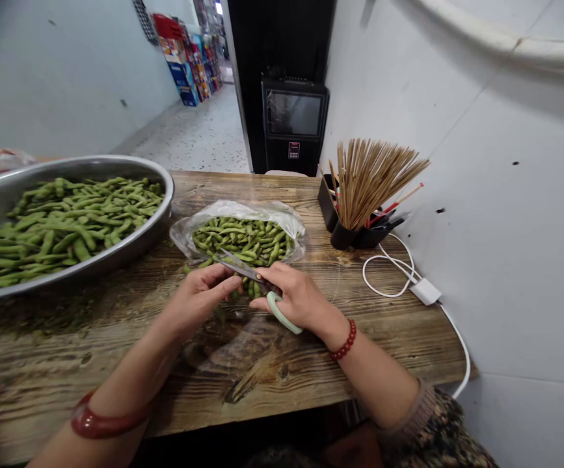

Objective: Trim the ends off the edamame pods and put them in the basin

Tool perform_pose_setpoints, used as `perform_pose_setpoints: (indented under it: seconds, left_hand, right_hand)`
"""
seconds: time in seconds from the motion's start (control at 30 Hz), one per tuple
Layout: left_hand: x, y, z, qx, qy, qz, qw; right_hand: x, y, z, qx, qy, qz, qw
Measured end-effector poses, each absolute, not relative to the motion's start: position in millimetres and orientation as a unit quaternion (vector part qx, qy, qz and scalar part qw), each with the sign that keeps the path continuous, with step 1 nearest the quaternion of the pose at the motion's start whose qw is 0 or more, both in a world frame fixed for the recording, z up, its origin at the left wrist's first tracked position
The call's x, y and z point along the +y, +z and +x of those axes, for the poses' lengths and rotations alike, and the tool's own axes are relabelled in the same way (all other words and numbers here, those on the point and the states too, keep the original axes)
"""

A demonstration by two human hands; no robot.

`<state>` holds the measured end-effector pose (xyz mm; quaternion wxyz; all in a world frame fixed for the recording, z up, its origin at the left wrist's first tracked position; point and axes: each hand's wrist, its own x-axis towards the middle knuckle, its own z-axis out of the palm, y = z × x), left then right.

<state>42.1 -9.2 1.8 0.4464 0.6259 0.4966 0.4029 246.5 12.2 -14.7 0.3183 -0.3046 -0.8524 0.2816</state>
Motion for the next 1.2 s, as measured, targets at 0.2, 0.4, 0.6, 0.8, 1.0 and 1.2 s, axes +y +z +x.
perform_pose_setpoints:
  seconds: [0.2,0.4,0.6,0.8,1.0,1.2]
  left_hand:
    - [-9,2,43,0.486,0.435,0.559,0.512]
    - [-9,4,40,0.42,0.53,0.373,0.636]
    - [-6,1,37,0.384,0.568,0.306,0.66]
    - [-6,1,41,0.376,0.572,0.299,0.665]
    - [-6,-1,42,0.377,0.567,0.305,0.665]
    - [-6,0,44,0.377,0.566,0.31,0.665]
  right_hand:
    - [16,-16,247,-0.839,0.284,-0.31,0.347]
    - [21,-23,246,-0.809,0.231,-0.345,0.416]
    - [14,-21,244,-0.834,0.247,-0.311,0.382]
    - [12,-15,243,-0.854,0.226,-0.318,0.344]
    - [12,-15,245,-0.855,0.228,-0.321,0.338]
    - [11,-14,243,-0.858,0.223,-0.319,0.335]
